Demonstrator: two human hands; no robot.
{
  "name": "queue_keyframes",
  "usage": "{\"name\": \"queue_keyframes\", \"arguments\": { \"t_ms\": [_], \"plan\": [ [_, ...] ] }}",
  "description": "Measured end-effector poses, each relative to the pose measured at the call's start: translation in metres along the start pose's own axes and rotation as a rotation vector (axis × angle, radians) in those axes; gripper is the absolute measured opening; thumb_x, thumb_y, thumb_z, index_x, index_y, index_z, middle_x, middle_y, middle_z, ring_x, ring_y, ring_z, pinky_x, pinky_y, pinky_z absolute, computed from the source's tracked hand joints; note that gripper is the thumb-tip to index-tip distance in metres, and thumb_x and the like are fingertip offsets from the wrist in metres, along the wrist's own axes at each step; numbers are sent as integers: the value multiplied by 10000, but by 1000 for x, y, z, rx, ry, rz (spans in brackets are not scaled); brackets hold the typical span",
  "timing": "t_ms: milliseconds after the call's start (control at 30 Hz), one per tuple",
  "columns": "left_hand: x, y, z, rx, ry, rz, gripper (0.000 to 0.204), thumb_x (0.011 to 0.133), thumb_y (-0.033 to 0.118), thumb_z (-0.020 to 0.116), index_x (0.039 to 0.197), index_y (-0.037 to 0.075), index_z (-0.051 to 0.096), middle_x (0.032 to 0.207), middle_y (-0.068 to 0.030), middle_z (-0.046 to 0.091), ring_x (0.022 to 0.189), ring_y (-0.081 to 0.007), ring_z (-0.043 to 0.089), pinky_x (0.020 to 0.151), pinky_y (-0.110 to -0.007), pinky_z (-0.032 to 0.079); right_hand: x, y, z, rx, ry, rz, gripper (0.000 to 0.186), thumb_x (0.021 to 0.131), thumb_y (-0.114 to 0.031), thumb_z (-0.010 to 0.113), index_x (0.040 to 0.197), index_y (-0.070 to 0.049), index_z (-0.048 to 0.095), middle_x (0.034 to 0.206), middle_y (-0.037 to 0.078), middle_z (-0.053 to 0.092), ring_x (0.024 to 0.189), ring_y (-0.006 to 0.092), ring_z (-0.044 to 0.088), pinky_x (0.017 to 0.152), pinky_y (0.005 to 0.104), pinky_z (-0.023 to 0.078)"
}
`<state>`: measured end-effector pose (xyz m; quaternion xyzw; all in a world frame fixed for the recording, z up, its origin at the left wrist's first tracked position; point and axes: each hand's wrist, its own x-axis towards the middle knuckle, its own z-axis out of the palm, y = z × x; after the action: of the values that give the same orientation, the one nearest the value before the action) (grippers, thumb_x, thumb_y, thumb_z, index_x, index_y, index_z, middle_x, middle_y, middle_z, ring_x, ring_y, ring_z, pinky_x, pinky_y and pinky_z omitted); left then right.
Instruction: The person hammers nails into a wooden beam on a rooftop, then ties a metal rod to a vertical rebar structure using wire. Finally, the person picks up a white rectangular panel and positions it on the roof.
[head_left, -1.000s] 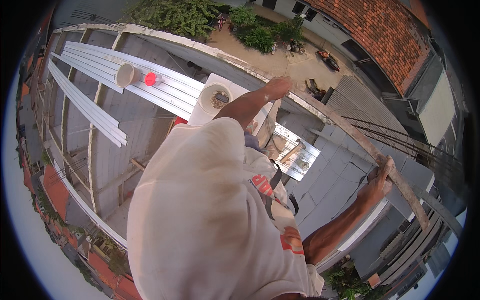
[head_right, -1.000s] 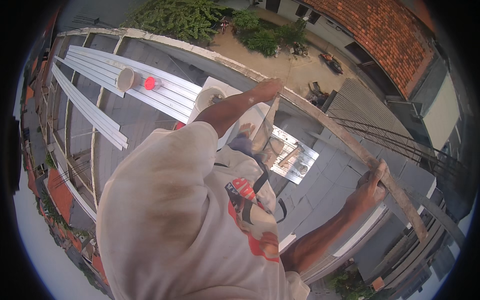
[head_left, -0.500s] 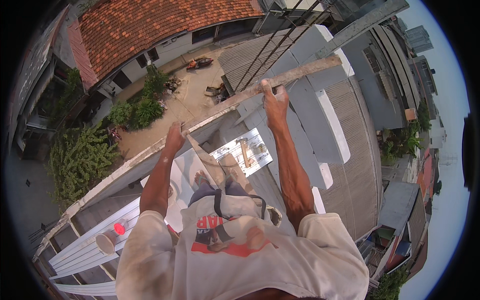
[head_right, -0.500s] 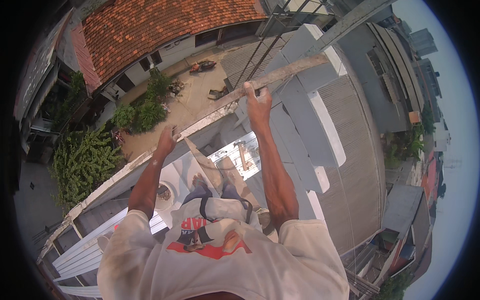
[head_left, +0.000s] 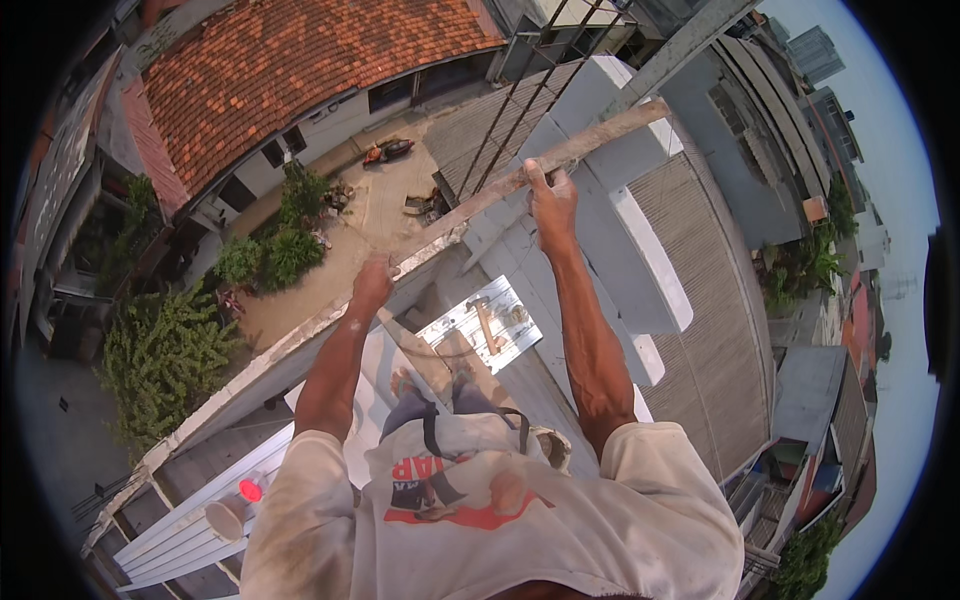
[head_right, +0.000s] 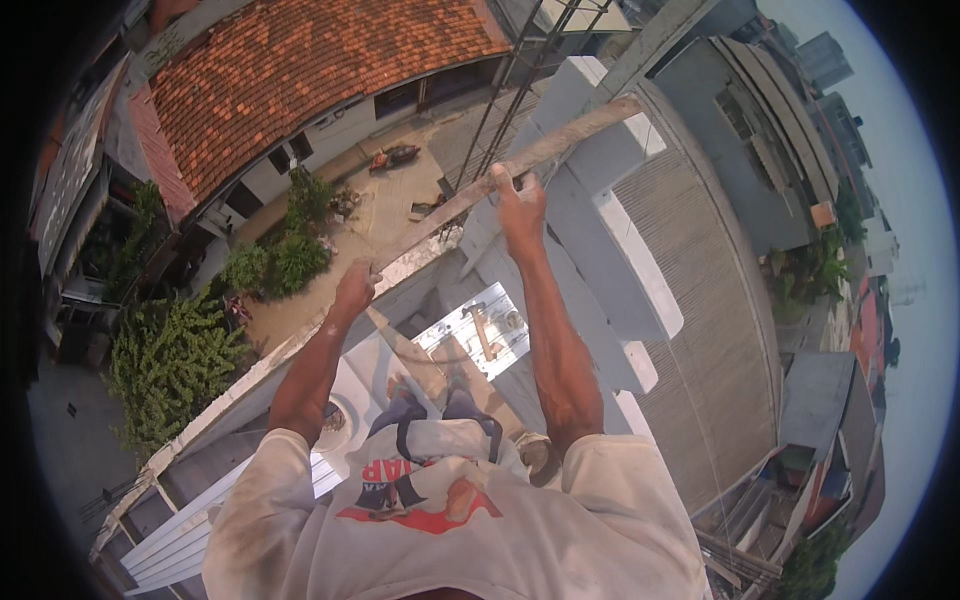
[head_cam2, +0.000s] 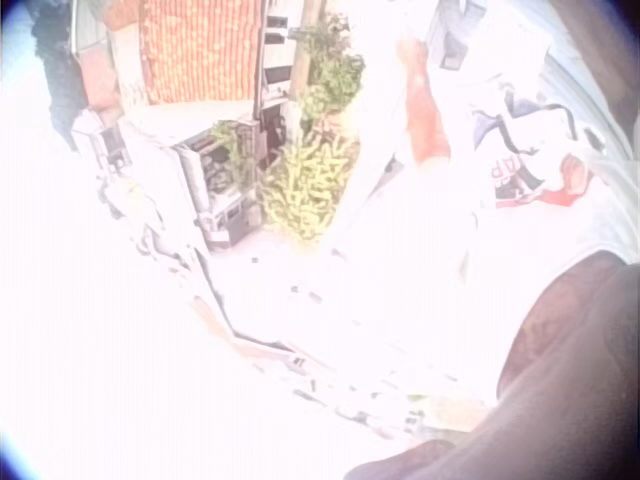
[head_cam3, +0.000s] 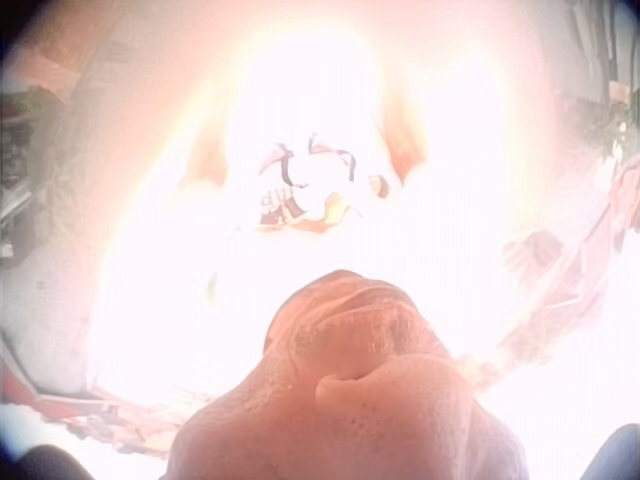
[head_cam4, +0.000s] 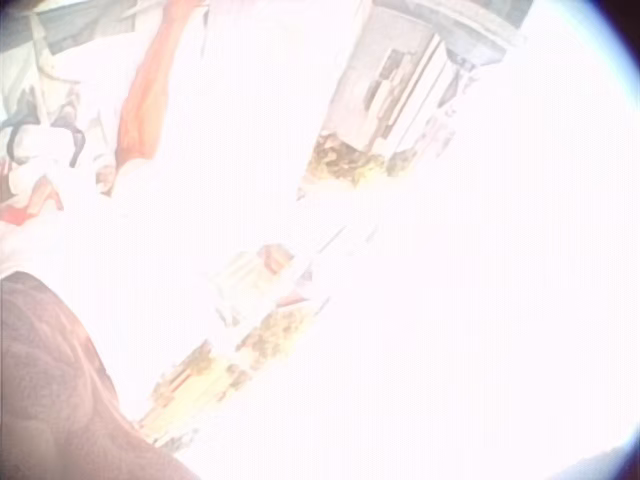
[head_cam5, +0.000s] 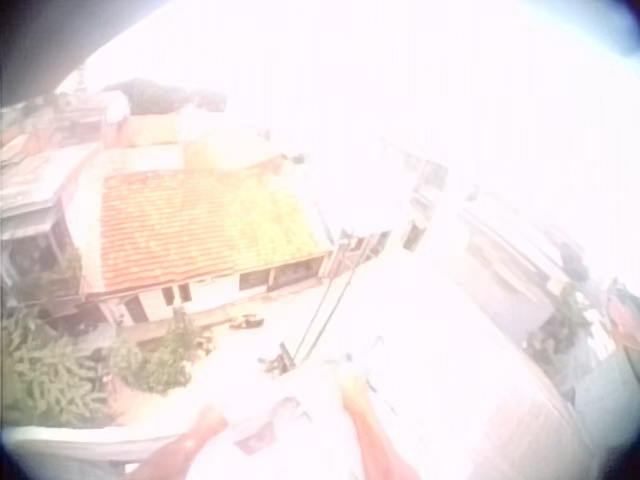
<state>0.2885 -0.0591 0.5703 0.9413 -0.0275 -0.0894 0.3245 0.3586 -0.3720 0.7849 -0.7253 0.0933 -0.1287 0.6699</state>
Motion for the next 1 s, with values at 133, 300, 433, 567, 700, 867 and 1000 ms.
{"name": "queue_keyframes", "arguments": {
  "t_ms": [133, 300, 433, 567, 700, 867, 1000],
  "plan": [
    [12, 10, 9, 9, -5, 0, 282, 951, 212, 716, 1141, 18, 642, 1225, -257, 636, 1145, -471, 620, 948, -555, 504, 10, 1, -10, -22, 34, -30, 328, 998, -333, 744, 1055, -23, 654, 751, -43, 526, 570, 34, 396, 484, 236, 299],
    [22, 20, 19, -1, 9, 45, 326, 977, 255, 681, 1182, 11, 611, 1197, -273, 642, 1143, -487, 607, 936, -552, 485, 22, -2, -24, -48, 21, -17, 325, 1006, -341, 733, 1042, -26, 661, 759, -45, 533, 590, 34, 394, 501, 235, 304],
    [32, 20, 27, 40, 22, 40, 315, 982, 240, 676, 1186, 10, 611, 1177, -278, 648, 1122, -487, 622, 919, -564, 491, 34, 1, -31, -111, 9, -35, 325, 1008, -344, 730, 1016, -25, 666, 765, -46, 541, 599, 31, 391, 504, 233, 301],
    [38, 21, 28, 20, 4, 35, 333, 977, 228, 682, 1208, 3, 600, 1198, -287, 641, 1116, -488, 629, 924, -571, 496, 43, 9, -37, -173, -5, -38, 327, 1010, -346, 729, 988, -25, 668, 776, -46, 544, 607, 33, 394, 504, 233, 298],
    [39, 27, 30, 51, 21, 20, 357, 973, 230, 689, 1220, -9, 593, 1211, -288, 637, 1125, -488, 631, 941, -568, 501, 37, 5, -40, -197, 63, -67, 353, 1022, -371, 709, 974, -22, 687, 736, -65, 491, 604, 36, 384, 505, 238, 296],
    [40, 30, 29, 48, 4, -11, 364, 972, 235, 689, 1211, -20, 589, 1227, -286, 628, 1149, -491, 615, 961, -567, 495, 5, -16, -45, -258, 113, -103, 398, 1049, -385, 668, 945, -3, 706, 667, -82, 408, 572, 43, 343, 500, 253, 285],
    [42, 23, 39, 38, 32, 1, 368, 961, 238, 695, 1199, -22, 589, 1242, -290, 618, 1183, -488, 589, 972, -564, 486, -32, -26, -48, -92, 36, -185, 374, 1066, -340, 654, 903, -6, 696, 658, -79, 420, 557, 45, 333, 496, 252, 276]
  ]
}}
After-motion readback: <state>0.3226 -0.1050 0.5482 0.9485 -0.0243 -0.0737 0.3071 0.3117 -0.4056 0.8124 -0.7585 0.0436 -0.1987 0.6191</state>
